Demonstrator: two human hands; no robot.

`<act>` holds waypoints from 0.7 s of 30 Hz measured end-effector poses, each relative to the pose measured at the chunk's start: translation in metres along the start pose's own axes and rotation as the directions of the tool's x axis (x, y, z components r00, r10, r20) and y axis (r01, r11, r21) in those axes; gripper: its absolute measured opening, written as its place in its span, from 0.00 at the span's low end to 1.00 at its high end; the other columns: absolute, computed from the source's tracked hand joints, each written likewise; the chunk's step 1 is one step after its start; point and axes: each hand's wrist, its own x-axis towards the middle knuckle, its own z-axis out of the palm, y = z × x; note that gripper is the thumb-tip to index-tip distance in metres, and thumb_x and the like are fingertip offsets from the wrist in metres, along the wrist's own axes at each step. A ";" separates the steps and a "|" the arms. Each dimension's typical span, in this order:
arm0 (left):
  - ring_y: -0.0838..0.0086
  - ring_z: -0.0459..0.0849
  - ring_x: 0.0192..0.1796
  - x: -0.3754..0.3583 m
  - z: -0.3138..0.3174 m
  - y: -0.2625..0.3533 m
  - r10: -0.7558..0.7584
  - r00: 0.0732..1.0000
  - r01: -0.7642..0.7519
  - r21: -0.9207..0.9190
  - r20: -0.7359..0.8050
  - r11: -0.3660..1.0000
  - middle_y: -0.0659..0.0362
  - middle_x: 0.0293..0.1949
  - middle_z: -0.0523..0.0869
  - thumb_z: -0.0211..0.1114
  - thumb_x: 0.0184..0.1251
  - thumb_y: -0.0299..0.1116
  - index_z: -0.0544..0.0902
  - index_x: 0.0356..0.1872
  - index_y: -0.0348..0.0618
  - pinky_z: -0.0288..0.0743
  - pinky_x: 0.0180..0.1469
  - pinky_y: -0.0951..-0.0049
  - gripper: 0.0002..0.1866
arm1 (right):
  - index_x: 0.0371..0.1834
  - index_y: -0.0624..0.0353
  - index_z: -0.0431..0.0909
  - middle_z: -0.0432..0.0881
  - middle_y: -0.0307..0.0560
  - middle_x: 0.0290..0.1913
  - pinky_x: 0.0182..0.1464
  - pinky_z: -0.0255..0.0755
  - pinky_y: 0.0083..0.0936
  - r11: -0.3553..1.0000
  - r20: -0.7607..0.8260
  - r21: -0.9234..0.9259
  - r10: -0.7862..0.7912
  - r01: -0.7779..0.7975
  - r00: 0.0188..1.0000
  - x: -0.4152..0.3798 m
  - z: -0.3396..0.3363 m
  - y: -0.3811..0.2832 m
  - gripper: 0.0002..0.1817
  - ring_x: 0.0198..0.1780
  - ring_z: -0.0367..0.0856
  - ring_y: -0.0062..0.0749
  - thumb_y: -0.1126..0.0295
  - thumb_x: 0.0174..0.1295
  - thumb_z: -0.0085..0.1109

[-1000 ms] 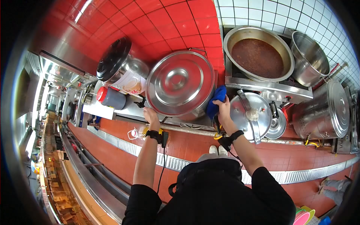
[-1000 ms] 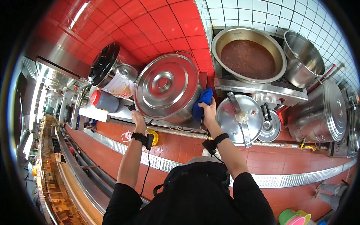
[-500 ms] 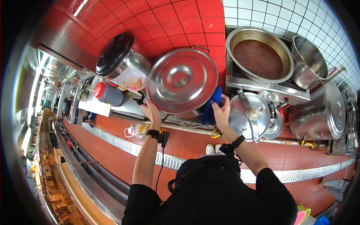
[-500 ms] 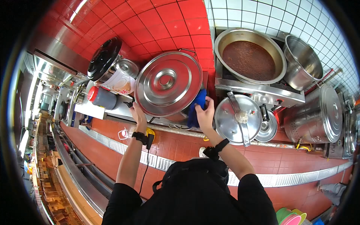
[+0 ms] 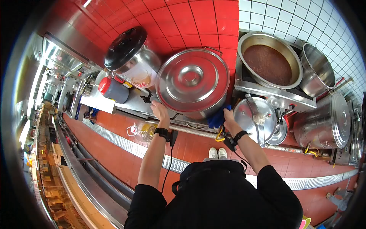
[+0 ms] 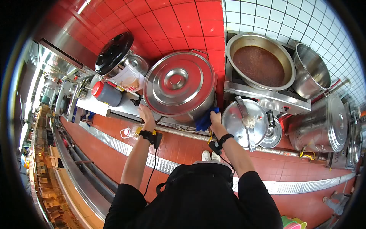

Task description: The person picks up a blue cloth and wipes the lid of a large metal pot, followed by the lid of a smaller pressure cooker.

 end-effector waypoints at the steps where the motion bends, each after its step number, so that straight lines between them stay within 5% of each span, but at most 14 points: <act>1: 0.40 0.76 0.62 0.003 0.002 -0.001 0.002 1.000 -0.002 -0.009 -0.001 1.000 0.31 0.59 0.78 0.40 0.81 0.51 0.72 0.60 0.25 0.65 0.66 0.53 0.32 | 0.54 0.57 0.72 0.80 0.46 0.46 0.51 0.76 0.43 0.993 0.079 0.052 0.101 -0.105 0.992 -0.007 -0.001 0.004 0.14 0.45 0.80 0.37 0.68 0.66 0.53; 5: 0.39 0.77 0.61 0.026 0.008 -0.029 0.023 1.000 -0.023 0.032 0.002 0.999 0.33 0.57 0.81 0.39 0.81 0.50 0.76 0.57 0.25 0.66 0.65 0.53 0.32 | 0.48 0.56 0.77 0.83 0.45 0.43 0.49 0.78 0.42 0.943 0.216 0.265 0.144 -0.200 0.966 -0.070 0.021 -0.004 0.10 0.46 0.83 0.37 0.68 0.65 0.54; 9: 0.39 0.77 0.60 0.012 0.004 -0.012 0.026 0.999 -0.028 0.078 0.017 0.997 0.34 0.56 0.82 0.39 0.81 0.49 0.79 0.54 0.24 0.66 0.65 0.53 0.32 | 0.53 0.55 0.75 0.84 0.43 0.46 0.53 0.76 0.40 0.947 0.318 0.282 0.056 -0.151 0.946 -0.134 0.037 -0.034 0.12 0.50 0.82 0.35 0.69 0.68 0.54; 15: 0.39 0.78 0.59 0.003 0.002 -0.008 0.054 0.998 -0.054 0.025 0.025 0.998 0.33 0.55 0.82 0.39 0.82 0.49 0.78 0.55 0.25 0.67 0.63 0.53 0.32 | 0.53 0.55 0.74 0.82 0.39 0.45 0.48 0.79 0.36 0.961 0.221 0.271 -0.125 0.063 0.967 -0.145 0.044 -0.040 0.14 0.46 0.83 0.33 0.75 0.64 0.56; 21: 0.40 0.79 0.58 -0.008 -0.002 0.004 0.062 0.998 -0.062 0.030 0.021 0.998 0.32 0.54 0.82 0.40 0.82 0.49 0.78 0.53 0.24 0.68 0.62 0.53 0.31 | 0.56 0.53 0.70 0.78 0.43 0.51 0.54 0.76 0.46 0.967 0.157 0.254 -0.043 0.002 0.987 -0.113 0.038 -0.010 0.20 0.55 0.79 0.37 0.76 0.61 0.54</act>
